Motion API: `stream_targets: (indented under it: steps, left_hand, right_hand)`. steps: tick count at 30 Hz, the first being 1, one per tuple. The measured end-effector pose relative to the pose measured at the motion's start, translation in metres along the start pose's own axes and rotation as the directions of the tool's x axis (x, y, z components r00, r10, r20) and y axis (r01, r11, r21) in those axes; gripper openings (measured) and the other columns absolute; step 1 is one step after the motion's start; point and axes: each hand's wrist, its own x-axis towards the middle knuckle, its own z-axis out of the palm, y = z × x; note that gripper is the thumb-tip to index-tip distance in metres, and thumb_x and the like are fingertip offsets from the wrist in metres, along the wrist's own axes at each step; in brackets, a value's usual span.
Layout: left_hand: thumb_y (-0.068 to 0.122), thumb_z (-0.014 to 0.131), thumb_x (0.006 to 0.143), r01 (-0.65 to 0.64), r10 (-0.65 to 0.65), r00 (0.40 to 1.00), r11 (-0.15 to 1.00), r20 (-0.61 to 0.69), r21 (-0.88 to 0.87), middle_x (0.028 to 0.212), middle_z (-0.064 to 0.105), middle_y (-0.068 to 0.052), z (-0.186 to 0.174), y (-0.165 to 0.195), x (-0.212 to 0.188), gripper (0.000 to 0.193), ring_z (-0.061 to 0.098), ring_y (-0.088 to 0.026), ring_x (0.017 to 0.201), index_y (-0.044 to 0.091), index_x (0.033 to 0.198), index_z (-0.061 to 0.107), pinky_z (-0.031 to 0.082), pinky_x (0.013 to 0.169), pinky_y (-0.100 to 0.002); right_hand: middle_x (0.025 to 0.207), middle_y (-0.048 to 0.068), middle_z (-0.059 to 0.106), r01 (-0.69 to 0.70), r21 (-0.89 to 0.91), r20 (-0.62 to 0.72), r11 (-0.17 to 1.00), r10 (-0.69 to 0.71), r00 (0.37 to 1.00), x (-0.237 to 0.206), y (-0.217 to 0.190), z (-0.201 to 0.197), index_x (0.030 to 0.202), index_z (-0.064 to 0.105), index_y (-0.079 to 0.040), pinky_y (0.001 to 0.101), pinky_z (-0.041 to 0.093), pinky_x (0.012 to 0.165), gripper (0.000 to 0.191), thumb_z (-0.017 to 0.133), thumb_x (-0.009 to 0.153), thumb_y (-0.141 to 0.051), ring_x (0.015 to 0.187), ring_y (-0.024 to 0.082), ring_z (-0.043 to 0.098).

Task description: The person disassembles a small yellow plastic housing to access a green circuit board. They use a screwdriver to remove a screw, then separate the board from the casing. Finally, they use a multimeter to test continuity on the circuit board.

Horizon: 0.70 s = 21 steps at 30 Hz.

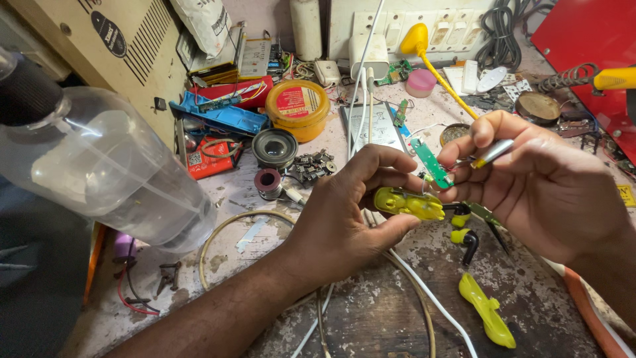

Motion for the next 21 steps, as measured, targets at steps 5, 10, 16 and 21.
stream_targets:
  steps: [5,10,16,21]
  left_hand:
    - [0.002,0.077,0.089,-0.038,0.038,0.999,0.998,0.007,0.041,0.120,0.073,-0.009,-0.0011,-0.0006,-0.0002,0.049,0.072,-0.015,0.120,0.005,0.131,0.052,0.060,0.104,-0.029]
    - [0.004,0.077,0.090,-0.014,0.013,1.000,1.000,0.009,0.013,0.121,0.073,-0.008,-0.0005,-0.0022,0.0005,0.047,0.073,-0.015,0.119,0.006,0.130,0.053,0.061,0.103,-0.029]
    - [0.006,0.079,0.089,0.020,-0.020,1.000,1.000,0.007,-0.008,0.121,0.074,-0.008,-0.0010,-0.0033,0.0006,0.048,0.073,-0.014,0.116,0.007,0.131,0.053,0.061,0.100,-0.028]
    - [0.004,0.077,0.090,0.023,-0.023,1.000,0.999,0.013,-0.030,0.122,0.073,-0.010,-0.0012,-0.0049,0.0013,0.048,0.072,-0.014,0.116,0.005,0.131,0.054,0.060,0.101,-0.028]
  right_hand:
    - [0.120,0.031,0.062,-0.002,0.051,0.124,0.999,-0.004,0.992,-0.0006,-0.0035,-0.0027,0.113,0.052,0.004,0.0536,0.053,0.098,0.023,0.050,0.092,-0.003,0.105,0.037,0.066]
    - [0.119,0.027,0.059,-0.064,-0.101,-0.069,0.993,0.057,0.996,-0.0007,0.0001,-0.0084,0.107,0.050,0.001,0.0560,0.054,0.091,0.017,0.048,0.090,-0.001,0.099,0.036,0.064]
    - [0.114,0.028,0.064,-0.029,-0.017,0.019,0.999,0.029,0.999,-0.0004,-0.0009,-0.0086,0.101,0.058,0.003,0.0493,0.058,0.087,0.016,0.048,0.096,-0.009,0.098,0.033,0.067]
    - [0.108,0.024,0.067,-0.022,-0.091,-0.035,0.996,0.019,0.999,0.0007,-0.0024,-0.0050,0.102,0.058,0.002,0.0456,0.059,0.081,0.016,0.052,0.104,-0.013,0.094,0.028,0.068]
